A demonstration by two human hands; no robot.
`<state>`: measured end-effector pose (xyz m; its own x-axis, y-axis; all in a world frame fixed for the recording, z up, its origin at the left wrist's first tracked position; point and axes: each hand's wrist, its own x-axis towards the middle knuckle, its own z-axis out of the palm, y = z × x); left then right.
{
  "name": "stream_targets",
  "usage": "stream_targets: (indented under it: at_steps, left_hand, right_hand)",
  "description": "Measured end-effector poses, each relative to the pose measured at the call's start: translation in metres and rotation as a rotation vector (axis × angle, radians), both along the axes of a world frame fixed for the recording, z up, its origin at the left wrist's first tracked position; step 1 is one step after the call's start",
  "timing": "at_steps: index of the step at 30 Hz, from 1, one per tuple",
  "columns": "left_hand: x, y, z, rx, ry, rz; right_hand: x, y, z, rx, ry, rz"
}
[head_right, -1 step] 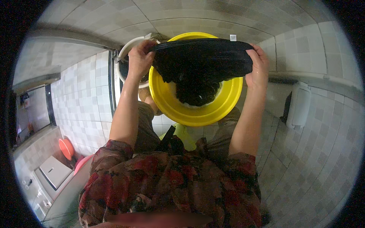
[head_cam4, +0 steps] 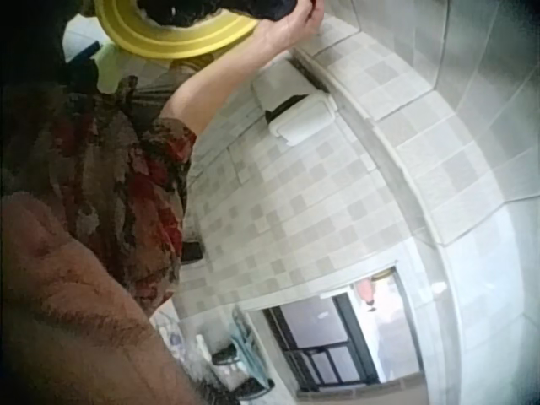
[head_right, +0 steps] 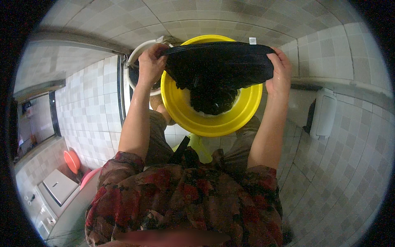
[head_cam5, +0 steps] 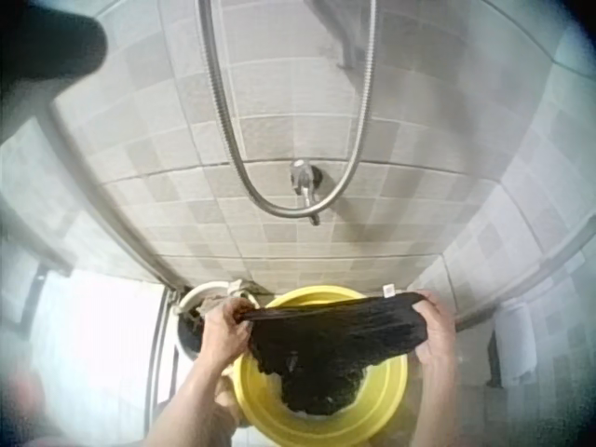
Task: Washing dark colored clothes by hand in a yellow basin with soapy water.
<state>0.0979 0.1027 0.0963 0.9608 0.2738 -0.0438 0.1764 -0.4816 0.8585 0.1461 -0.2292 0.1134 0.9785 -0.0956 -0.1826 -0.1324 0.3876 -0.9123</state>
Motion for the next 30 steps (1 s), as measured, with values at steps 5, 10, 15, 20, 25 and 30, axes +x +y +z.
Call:
stream_targets:
  at_steps: [5, 10, 15, 20, 25, 30]
  left_hand:
    - [0.003, 0.001, -0.005, 0.212, -0.063, 0.010]
    - [0.010, 0.011, -0.008, -0.888, 0.005, 0.145]
    - [0.009, 0.021, -0.008, -0.793, -0.084, 0.273]
    - [0.009, 0.014, 0.007, -0.874, 0.007, 0.472]
    - [0.008, 0.003, 0.003, -0.804, 0.197, 0.110]
    - [-0.006, -0.019, 0.007, -0.266, 0.290, -0.703]
  right_hand:
    - [0.000, -0.005, 0.002, -0.019, 0.003, -0.065]
    - [-0.011, 0.005, 0.015, -0.978, 0.110, 0.600]
    - [-0.032, 0.005, -0.024, -1.362, 0.047, 1.087]
    - [-0.030, 0.005, -0.018, -1.381, 0.105, 1.163]
    - [-0.029, -0.020, 0.004, -0.383, 0.114, 0.311]
    - [-0.010, -0.009, 0.016, -0.088, -0.057, 0.050]
